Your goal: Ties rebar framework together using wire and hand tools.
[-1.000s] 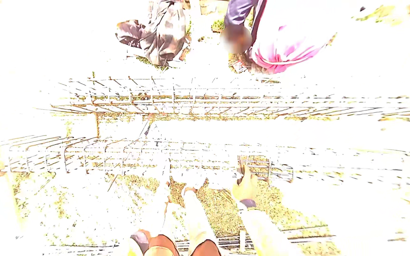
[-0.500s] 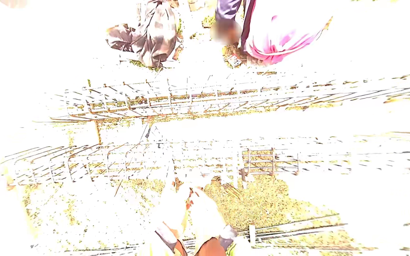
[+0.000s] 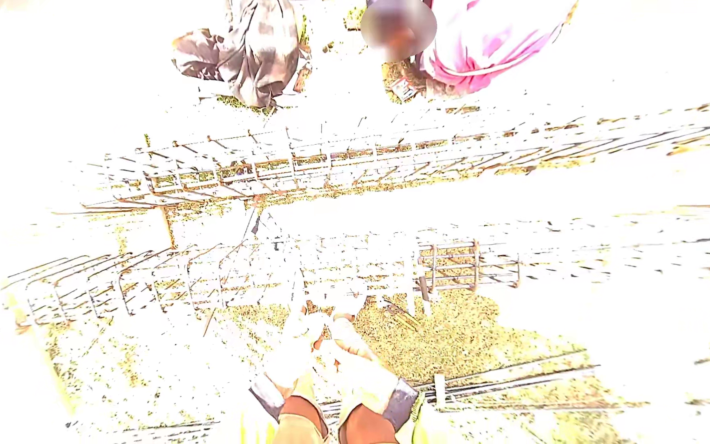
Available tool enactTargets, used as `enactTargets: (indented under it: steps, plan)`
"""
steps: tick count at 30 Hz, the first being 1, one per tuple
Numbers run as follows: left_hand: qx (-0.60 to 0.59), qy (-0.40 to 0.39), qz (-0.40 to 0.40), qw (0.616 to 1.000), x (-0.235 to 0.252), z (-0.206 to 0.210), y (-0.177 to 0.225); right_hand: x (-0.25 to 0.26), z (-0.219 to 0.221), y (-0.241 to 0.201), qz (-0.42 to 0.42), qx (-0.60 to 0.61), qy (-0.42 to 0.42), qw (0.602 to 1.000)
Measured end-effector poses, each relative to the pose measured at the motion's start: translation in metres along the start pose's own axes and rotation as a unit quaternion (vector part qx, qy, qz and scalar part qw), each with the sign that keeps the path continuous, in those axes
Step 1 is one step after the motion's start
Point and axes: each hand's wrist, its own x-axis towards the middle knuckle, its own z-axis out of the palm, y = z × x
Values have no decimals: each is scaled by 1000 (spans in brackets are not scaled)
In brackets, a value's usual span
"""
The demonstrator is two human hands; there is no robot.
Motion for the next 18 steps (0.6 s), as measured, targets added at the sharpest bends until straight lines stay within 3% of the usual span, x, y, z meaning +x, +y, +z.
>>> enactTargets:
  steps: [3, 7, 9, 11, 16, 18]
  plan:
    - [38, -21, 12, 999, -21, -3, 17, -7, 7, -3, 24, 17, 8, 1000]
    - [54, -66, 66, 994, 29, -31, -42, -13, 7, 5, 3, 40, -19, 999]
    - [-14, -115, 111, 987, 68, -45, -94, -14, 5, 13, -28, 22, -41, 999]
    - [-82, -137, 125, 979, 84, -51, -122, -19, 13, 16, -34, 21, -38, 998]
    - [-238, -98, 84, 963, 66, -46, -121, -33, 29, 24, -109, 38, -80, 990]
    - [-269, -65, 10, 961, 47, -38, -102, -35, 32, 29, -112, 75, -104, 985]
